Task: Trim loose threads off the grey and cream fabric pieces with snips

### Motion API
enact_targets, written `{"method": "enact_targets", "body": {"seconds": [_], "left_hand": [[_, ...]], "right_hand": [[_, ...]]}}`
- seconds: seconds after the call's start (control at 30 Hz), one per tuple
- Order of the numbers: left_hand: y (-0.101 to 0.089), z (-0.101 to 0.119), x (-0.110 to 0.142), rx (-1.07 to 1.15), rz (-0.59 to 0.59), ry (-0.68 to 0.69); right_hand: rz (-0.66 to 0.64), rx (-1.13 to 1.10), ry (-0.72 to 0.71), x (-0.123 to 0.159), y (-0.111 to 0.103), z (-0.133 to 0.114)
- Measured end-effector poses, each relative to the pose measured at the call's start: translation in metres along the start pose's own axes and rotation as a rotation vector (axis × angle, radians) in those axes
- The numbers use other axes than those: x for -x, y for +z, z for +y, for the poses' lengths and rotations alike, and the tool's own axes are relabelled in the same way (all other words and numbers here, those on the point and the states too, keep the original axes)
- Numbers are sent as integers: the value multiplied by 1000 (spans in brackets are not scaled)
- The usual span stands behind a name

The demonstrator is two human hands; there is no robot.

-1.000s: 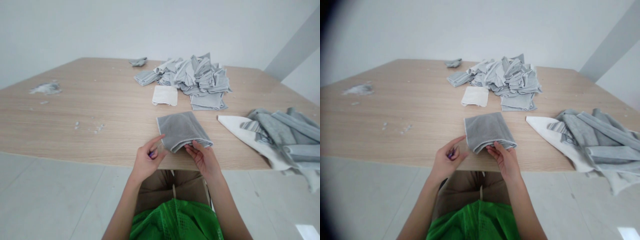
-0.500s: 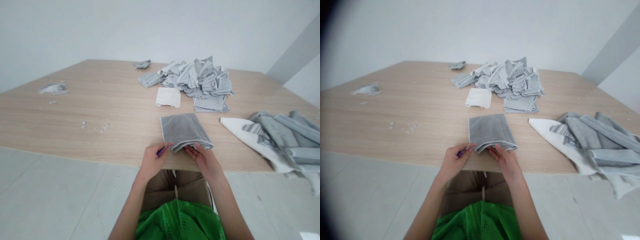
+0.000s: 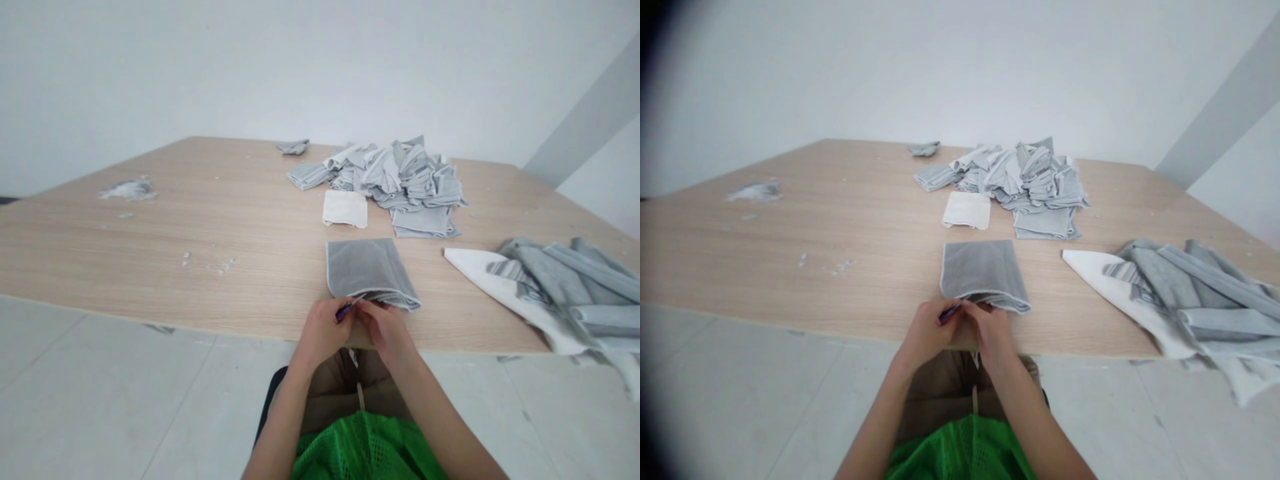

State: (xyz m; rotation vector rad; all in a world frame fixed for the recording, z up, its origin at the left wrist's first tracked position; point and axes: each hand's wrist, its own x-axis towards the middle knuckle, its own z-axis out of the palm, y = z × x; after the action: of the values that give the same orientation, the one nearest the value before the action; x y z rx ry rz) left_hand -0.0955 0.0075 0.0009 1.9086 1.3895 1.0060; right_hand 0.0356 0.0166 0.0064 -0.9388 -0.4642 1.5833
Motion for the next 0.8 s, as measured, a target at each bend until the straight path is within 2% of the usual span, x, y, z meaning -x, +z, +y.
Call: {"method": "enact_targets", "body": {"seconds": [0.2,0.3,0.47,0.53,0.67,0.8], "left_hand": [[1,3,10,81,-34,81],[-3,1,18,149,27,96],[-18,-7,34,216,189,43],[-25,-10,38,223,205,19],[-36,-10,43,147,118,22],[-44,-6,47,-25,32,93]], "right_hand": [[93,-20,52,-10,12,10],[90,-61,63,-10,16,12],[45,-133,101,-7,14,11],[34,-139,126,-7,11,9],[-15,-139,171,-7,6,4],[-89,-167,201,-6,0,0]]}}
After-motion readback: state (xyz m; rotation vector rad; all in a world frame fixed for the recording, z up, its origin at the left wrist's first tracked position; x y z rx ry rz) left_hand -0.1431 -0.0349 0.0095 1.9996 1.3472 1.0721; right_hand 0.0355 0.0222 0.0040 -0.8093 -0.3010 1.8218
